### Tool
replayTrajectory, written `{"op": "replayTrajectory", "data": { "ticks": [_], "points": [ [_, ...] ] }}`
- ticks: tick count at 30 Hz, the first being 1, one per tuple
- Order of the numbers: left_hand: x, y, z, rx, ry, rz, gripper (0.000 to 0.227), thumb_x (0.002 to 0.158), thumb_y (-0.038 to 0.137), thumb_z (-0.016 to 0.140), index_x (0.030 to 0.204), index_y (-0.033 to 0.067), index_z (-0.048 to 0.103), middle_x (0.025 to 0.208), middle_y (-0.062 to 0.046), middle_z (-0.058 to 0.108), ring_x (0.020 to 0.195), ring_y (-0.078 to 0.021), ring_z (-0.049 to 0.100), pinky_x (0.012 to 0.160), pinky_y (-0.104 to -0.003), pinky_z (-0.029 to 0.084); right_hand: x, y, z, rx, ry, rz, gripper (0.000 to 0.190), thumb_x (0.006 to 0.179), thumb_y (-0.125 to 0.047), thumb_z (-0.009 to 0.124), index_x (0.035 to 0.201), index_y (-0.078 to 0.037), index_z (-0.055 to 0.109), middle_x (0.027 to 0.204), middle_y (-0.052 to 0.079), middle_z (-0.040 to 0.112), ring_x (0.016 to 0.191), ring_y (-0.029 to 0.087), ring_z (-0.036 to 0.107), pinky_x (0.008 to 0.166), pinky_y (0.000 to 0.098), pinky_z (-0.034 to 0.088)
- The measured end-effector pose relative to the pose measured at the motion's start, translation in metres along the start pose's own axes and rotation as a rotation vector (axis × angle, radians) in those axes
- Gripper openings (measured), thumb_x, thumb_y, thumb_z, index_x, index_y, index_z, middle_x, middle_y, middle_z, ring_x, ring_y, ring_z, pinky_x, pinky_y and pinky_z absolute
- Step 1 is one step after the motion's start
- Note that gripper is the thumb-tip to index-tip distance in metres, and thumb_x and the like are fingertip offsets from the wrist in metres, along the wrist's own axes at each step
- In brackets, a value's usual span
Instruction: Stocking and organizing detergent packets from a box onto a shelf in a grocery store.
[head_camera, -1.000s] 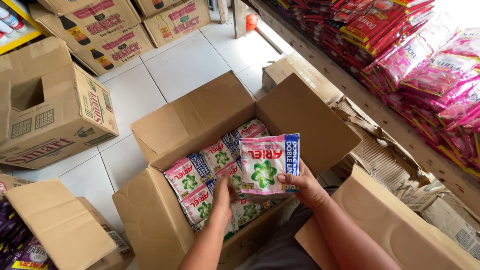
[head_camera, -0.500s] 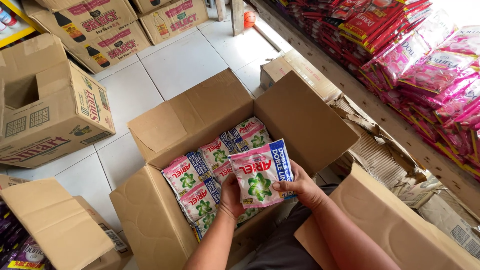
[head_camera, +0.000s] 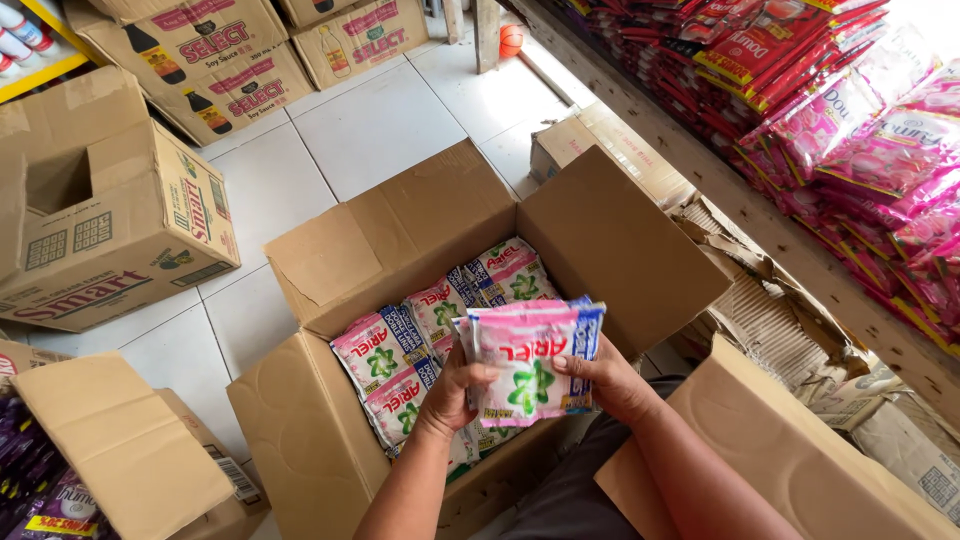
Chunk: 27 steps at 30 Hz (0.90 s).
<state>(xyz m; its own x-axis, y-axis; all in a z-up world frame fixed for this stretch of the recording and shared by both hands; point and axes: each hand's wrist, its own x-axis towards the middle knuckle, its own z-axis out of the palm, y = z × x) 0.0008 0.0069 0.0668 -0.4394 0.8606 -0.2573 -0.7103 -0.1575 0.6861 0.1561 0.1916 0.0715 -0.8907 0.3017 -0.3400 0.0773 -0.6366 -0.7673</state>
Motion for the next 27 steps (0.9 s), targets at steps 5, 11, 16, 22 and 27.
{"op": "replayTrajectory", "data": {
  "ticks": [5, 11, 16, 22, 27],
  "points": [
    [0.002, -0.011, -0.017, 0.173, -0.039, 0.05, 0.08, 0.066, 0.015, 0.075, 0.142, 0.0028, 0.053, 0.123, -0.012, 0.067, 0.113, -0.026, 0.065, 0.104, -0.04, 0.05, -0.007, -0.004, 0.003, -0.063, 0.051, -0.034, 0.062, 0.075, -0.006, 0.085, 0.13, 0.004, 0.059, 0.113, 0.015, 0.075, 0.101, 0.024, 0.073, 0.092, 0.0407, 0.059],
    [0.0, -0.016, -0.031, 0.468, -0.016, -0.023, 0.061, 0.077, 0.023, 0.068, 0.135, 0.0047, 0.058, 0.125, -0.009, 0.068, 0.117, -0.0238, 0.061, 0.107, -0.038, 0.045, -0.006, -0.011, 0.005, -0.152, 0.113, -0.061, 0.064, 0.07, 0.006, 0.083, 0.13, -0.002, 0.059, 0.109, 0.012, 0.076, 0.098, 0.021, 0.073, 0.092, 0.039, 0.06],
    [0.019, -0.076, -0.125, 0.352, -0.011, -0.077, 0.048, 0.092, 0.043, 0.073, 0.114, 0.0019, 0.062, 0.118, -0.012, 0.067, 0.12, -0.0264, 0.063, 0.113, -0.044, 0.042, -0.016, -0.02, 0.018, -0.05, 0.013, -0.073, 0.07, 0.07, 0.008, 0.081, 0.134, -0.002, 0.056, 0.112, 0.01, 0.074, 0.101, 0.02, 0.072, 0.094, 0.0384, 0.058],
    [0.018, -0.031, -0.046, 0.206, 0.434, 0.158, 0.067, 0.088, 0.073, 0.039, 0.114, 0.0214, 0.072, 0.115, -0.006, 0.071, 0.114, -0.025, 0.058, 0.104, -0.047, 0.038, -0.014, -0.014, 0.011, 0.021, -0.024, 0.008, 0.078, 0.07, 0.008, 0.078, 0.141, -0.005, 0.048, 0.111, 0.01, 0.074, 0.101, 0.021, 0.071, 0.095, 0.0381, 0.058],
    [0.046, -0.081, -0.083, -0.14, 0.146, -0.069, 0.089, 0.097, 0.083, 0.043, 0.132, 0.0016, 0.056, 0.142, -0.024, 0.058, 0.135, -0.0377, 0.053, 0.116, -0.054, 0.039, -0.008, -0.01, 0.009, 0.01, 0.029, -0.026, 0.067, 0.071, 0.008, 0.078, 0.133, 0.001, 0.051, 0.108, 0.012, 0.075, 0.096, 0.021, 0.074, 0.092, 0.0388, 0.06]
  ]
}}
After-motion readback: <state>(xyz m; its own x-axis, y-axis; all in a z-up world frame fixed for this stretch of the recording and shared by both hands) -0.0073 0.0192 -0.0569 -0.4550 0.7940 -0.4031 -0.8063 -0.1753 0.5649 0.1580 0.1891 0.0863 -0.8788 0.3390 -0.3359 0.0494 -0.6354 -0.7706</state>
